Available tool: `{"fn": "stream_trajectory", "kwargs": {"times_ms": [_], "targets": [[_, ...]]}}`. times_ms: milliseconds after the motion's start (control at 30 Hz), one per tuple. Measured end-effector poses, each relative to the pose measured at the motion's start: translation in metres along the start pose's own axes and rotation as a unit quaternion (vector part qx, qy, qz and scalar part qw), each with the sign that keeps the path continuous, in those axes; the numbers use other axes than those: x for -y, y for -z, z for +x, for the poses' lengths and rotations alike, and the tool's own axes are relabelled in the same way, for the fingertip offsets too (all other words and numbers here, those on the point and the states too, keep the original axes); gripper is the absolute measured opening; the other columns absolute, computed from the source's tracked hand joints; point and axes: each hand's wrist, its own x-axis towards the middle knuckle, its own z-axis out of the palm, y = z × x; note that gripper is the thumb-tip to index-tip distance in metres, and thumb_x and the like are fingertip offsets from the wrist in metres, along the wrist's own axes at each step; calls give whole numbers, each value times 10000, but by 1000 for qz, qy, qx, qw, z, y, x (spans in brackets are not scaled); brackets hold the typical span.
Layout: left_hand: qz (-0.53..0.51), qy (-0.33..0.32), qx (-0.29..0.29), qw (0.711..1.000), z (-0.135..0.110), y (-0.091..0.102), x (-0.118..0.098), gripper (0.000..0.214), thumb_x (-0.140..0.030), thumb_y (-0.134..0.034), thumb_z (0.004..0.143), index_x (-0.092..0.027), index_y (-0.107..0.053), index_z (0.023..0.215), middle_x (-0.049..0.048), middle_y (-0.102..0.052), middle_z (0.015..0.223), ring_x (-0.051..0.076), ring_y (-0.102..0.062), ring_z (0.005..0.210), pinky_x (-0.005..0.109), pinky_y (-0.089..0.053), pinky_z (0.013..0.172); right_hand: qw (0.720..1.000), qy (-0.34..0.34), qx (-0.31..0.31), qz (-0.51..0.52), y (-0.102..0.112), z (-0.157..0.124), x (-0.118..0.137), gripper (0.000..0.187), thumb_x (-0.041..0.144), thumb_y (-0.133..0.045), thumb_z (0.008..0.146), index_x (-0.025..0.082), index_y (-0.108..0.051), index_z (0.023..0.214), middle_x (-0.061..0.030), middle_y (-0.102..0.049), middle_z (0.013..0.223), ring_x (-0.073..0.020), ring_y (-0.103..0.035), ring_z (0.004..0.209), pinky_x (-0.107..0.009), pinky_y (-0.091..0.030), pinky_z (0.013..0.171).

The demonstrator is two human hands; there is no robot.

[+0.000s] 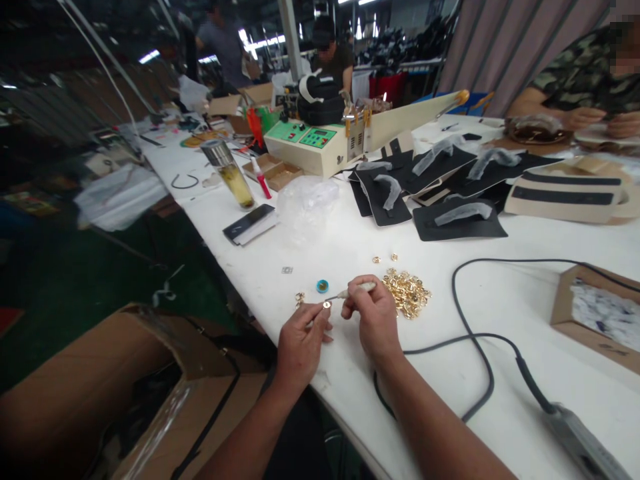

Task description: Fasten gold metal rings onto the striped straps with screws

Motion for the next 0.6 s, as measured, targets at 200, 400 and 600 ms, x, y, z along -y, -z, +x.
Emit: {"fn": "stream_trajectory", "kwargs": {"times_ms": [200,400,600], "targets": [[17,-36,-10,999,-2,0,6,227,-347,-649,986,-228,-811,1091,25,-671,962,112,-676,708,193,-622,526,975,104,-9,-194,1,-5,14,102,287,-669,886,216,-627,825,57,-583,583,-116,-512,504,-250,-415,518],[40,-68,-12,997,-3,-2,9,214,-303,-626,1004,-237,-804,1102,23,-680,968,114,-687,746,183,-617,561,963,124,-24,-238,0,-6,15,83,287,-657,866,219,-634,825,47,-601,618,-127,-519,538,-269,-428,539],[56,-75,-14,995,-2,-2,11,211,-309,-618,1015,-241,-797,1102,23,-685,966,122,-698,770,193,-616,585,958,119,-21,-260,3,-4,12,79,292,-659,866,218,-647,840,47,-600,621,-126,-509,534,-274,-415,533]]}}
